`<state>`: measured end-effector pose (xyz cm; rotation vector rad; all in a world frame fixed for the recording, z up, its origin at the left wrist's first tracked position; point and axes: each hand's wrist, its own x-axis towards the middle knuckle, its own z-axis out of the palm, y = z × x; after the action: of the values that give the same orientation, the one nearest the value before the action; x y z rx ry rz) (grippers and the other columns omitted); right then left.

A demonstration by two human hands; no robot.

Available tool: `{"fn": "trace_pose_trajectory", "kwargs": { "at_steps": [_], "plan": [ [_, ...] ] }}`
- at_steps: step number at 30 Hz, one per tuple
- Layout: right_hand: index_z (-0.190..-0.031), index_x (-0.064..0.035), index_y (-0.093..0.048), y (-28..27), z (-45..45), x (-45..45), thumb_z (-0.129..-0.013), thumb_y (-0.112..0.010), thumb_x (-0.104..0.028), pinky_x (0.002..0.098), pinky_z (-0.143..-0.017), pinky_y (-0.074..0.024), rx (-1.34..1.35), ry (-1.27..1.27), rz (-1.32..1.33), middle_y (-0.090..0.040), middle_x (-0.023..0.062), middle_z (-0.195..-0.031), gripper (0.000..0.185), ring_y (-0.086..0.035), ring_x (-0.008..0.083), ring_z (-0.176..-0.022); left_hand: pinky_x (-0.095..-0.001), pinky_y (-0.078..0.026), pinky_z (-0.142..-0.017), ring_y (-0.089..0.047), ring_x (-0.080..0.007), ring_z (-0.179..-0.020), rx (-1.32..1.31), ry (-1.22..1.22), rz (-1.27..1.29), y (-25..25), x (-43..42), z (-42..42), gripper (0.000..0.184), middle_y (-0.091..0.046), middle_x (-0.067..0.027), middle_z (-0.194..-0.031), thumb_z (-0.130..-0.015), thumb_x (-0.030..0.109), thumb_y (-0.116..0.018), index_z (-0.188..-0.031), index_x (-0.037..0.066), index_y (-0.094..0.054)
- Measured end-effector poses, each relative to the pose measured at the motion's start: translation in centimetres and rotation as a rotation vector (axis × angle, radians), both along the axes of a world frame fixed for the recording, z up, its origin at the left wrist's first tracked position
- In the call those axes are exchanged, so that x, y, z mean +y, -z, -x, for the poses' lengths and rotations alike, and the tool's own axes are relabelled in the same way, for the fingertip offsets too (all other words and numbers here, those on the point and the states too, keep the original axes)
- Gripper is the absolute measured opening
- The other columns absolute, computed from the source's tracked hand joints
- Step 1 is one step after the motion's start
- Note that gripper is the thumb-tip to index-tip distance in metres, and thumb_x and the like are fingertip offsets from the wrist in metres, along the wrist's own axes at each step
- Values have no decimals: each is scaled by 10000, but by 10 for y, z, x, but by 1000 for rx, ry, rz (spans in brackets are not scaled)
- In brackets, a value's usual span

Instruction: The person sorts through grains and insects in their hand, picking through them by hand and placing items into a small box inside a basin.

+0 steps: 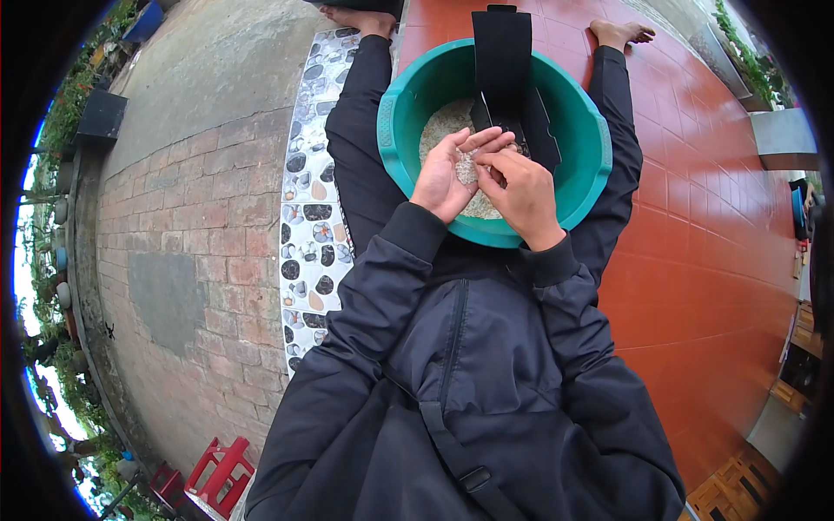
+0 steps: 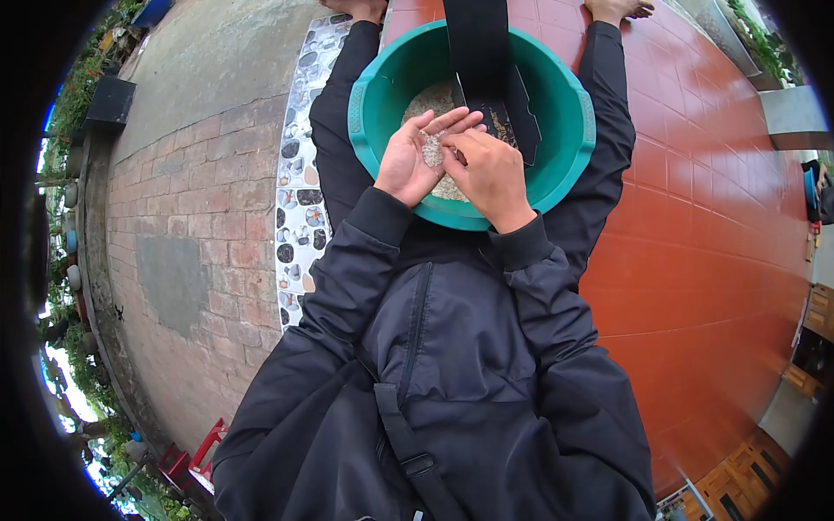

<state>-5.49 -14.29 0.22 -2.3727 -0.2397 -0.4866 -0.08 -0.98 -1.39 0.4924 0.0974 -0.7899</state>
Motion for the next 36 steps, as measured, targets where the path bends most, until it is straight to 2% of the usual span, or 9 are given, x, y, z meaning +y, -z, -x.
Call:
{"fn": "trace_pose_trajectory", "kwargs": {
  "at_steps": [6,9,14,15,19,24,27,30,36],
  "plan": [
    [-901,-58,-701,1,0,-5,-807,-695,-128,345,-606,-514,-13,9,-41,-677,80,-808,118,-663,263,-693,-415,-367,-1115,-467,-290,-1325,12,3,-15,-3,0,0,505,-528,-192,-1390,-1041,306,-302,-1343,-56,-484],
    [-913,-27,-693,-10,2,-10,-822,-692,-100,321,-580,-493,63,29,-161,-658,95,-773,116,-641,245,-647,-398,-376,-1105,-486,-276,-1306,22,0,10,-3,0,0,497,-533,-185,-1388,-1040,304,-313,-1341,-50,-491],
    [-933,27,-690,-8,4,-25,-863,-678,-46,253,-552,-442,91,155,-363,-642,73,-740,101,-555,115,-594,-397,-384,-1116,-505,-301,-1292,29,-27,15,-1,-1,0,498,-527,-212,-1379,-1040,296,-326,-1339,-70,-483],
    [-933,39,-688,-2,3,-29,-875,-688,-62,235,-544,-423,56,181,-397,-630,33,-704,117,-520,65,-592,-397,-384,-1116,-505,-301,-1292,29,-27,15,-2,-1,0,498,-527,-212,-1379,-1040,296,-326,-1339,-70,-483],
    [-892,37,-682,5,0,-45,-882,-708,-91,202,-516,-361,140,330,-504,-558,-31,-632,132,-453,19,-576,-407,-373,-1133,-493,-324,-1307,52,-26,11,-3,-2,0,498,-524,-221,-1377,-1042,292,-327,-1338,-79,-478],
    [-867,33,-671,-2,2,-38,-872,-716,-82,209,-508,-359,85,375,-478,-554,-22,-640,124,-451,28,-567,-410,-368,-1136,-496,-323,-1307,39,-30,1,-5,-2,0,496,-525,-220,-1377,-1040,289,-324,-1343,-73,-477],
    [-882,-9,-684,-16,3,-20,-827,-726,-49,243,-509,-414,27,203,-308,-571,34,-702,81,-523,95,-565,-399,-373,-1121,-506,-296,-1294,37,-23,0,-3,-1,0,499,-527,-208,-1384,-1039,295,-322,-1337,-68,-493],
    [-901,-35,-686,-14,0,-2,-810,-723,-48,261,-520,-445,-40,57,-239,-580,43,-715,99,-565,131,-577,-384,-380,-1102,-514,-267,-1273,14,-19,-60,-6,-1,2,504,-525,-193,-1395,-1038,304,-322,-1325,-65,-512],
    [-936,-62,-708,-4,-2,7,-772,-718,-104,314,-609,-511,-15,37,-43,-645,46,-776,170,-640,194,-651,-383,-377,-1100,-509,-262,-1268,-4,-17,-42,-7,0,2,515,-523,-190,-1398,-1037,309,-316,-1329,-66,-510]
  ]
}}
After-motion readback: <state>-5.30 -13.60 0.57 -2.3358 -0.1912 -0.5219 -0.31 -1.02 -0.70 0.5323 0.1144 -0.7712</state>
